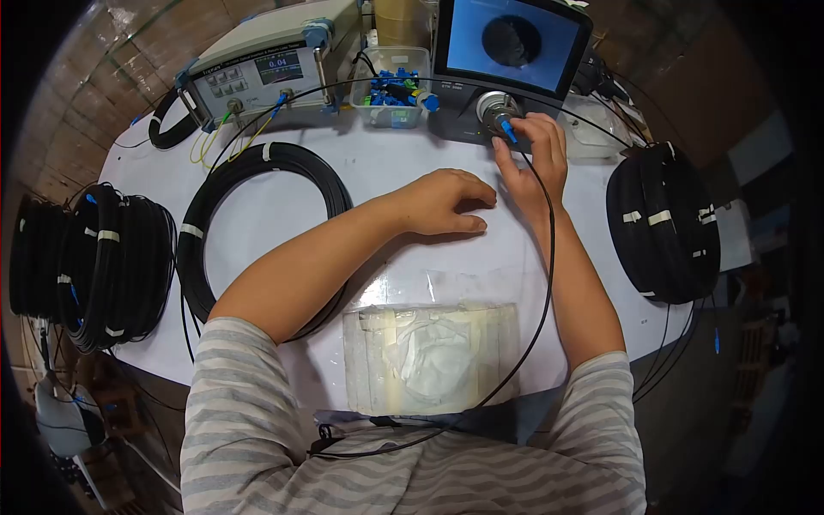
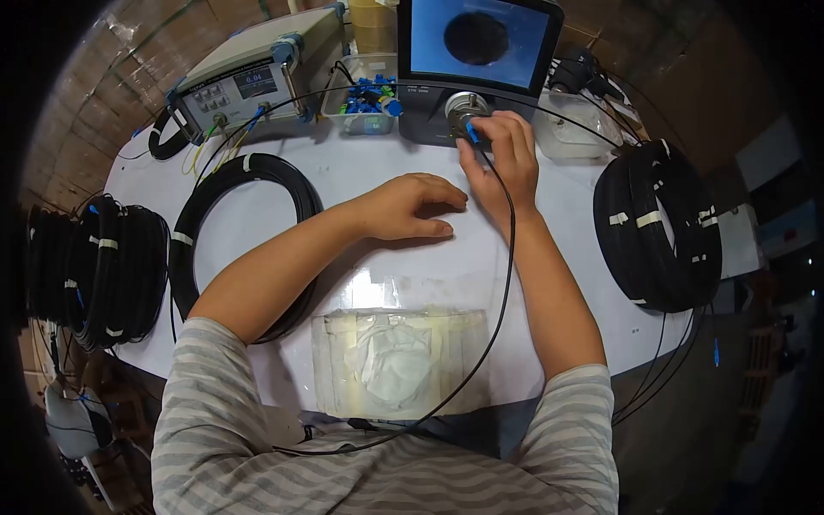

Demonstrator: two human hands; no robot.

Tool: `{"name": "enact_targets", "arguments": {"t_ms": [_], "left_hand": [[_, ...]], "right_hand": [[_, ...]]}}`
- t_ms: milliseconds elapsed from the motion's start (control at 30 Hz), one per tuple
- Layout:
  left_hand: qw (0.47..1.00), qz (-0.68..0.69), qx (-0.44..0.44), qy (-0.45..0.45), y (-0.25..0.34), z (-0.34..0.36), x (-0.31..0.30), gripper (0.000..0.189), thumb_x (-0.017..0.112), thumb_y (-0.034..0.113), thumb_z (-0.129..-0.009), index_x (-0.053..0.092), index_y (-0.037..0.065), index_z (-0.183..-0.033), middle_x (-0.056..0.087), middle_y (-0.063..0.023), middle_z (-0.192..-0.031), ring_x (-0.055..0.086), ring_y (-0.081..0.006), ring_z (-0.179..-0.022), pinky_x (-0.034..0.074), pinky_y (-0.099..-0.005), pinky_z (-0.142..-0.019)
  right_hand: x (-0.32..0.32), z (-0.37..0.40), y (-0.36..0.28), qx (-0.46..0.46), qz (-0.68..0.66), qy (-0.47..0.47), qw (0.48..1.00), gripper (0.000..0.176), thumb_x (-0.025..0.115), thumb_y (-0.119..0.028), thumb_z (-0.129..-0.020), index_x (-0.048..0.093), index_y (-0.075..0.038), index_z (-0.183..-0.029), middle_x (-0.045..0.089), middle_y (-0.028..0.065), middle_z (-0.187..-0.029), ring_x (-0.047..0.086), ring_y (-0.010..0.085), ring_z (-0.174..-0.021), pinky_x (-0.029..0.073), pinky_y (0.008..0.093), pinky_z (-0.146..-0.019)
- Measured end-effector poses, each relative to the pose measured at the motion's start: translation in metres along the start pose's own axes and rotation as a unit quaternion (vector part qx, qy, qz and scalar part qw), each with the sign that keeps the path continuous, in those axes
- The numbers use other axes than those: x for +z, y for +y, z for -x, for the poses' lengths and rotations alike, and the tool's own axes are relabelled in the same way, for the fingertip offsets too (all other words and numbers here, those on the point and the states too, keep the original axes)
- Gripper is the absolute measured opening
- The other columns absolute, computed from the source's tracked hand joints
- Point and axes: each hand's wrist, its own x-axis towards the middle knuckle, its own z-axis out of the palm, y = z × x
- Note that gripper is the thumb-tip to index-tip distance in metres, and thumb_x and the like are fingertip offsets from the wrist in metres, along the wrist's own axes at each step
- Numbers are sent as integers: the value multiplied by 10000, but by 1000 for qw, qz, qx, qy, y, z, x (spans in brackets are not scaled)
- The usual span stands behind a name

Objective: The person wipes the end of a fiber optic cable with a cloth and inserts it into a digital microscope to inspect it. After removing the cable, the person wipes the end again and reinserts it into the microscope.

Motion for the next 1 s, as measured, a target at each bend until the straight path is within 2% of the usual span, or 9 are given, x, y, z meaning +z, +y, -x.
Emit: {"name": "enact_targets", "arguments": {"t_ms": [67,167,367,533,1000], "left_hand": [[1000,7,1,14,1,0,1,483,808,278,-886,726,-6,-1268,729,-196,-1293,673,-381,-1232,500,-463,-1107],[999,14,16,41,-3,1,5,466,816,289,-865,744,14,-1235,753,-195,-1220,697,-380,-1172,532,-457,-1051],[1000,21,-15,4,4,-1,-1,444,799,221,-914,718,-4,-1289,730,-184,-1300,675,-355,-1232,500,-449,-1113],[999,28,-14,11,5,0,-3,434,801,213,-919,720,-2,-1287,734,-173,-1296,675,-351,-1236,502,-447,-1115],[1000,15,-17,7,6,0,-3,444,794,223,-926,716,-2,-1301,725,-177,-1324,669,-353,-1259,497,-454,-1129]], "right_hand": [[2,5,4,12,12,4,1000,508,865,-116,-830,626,-59,-1274,660,147,-1219,646,362,-1182,536,469,-988],[4,10,2,122,-19,-18,992,617,890,-159,-811,580,-50,-1333,598,159,-1317,622,356,-1211,514,461,-1029],[31,-4,-2,242,-44,-28,969,683,942,-221,-763,572,-44,-1309,572,150,-1280,610,363,-1185,501,456,-1021],[40,2,7,196,-25,0,980,689,962,-254,-746,566,-48,-1272,581,147,-1252,599,369,-1191,497,472,-1007],[35,3,8,208,-52,-5,977,607,944,-222,-747,657,-86,-1264,596,120,-1237,605,357,-1182,518,463,-981]]}}
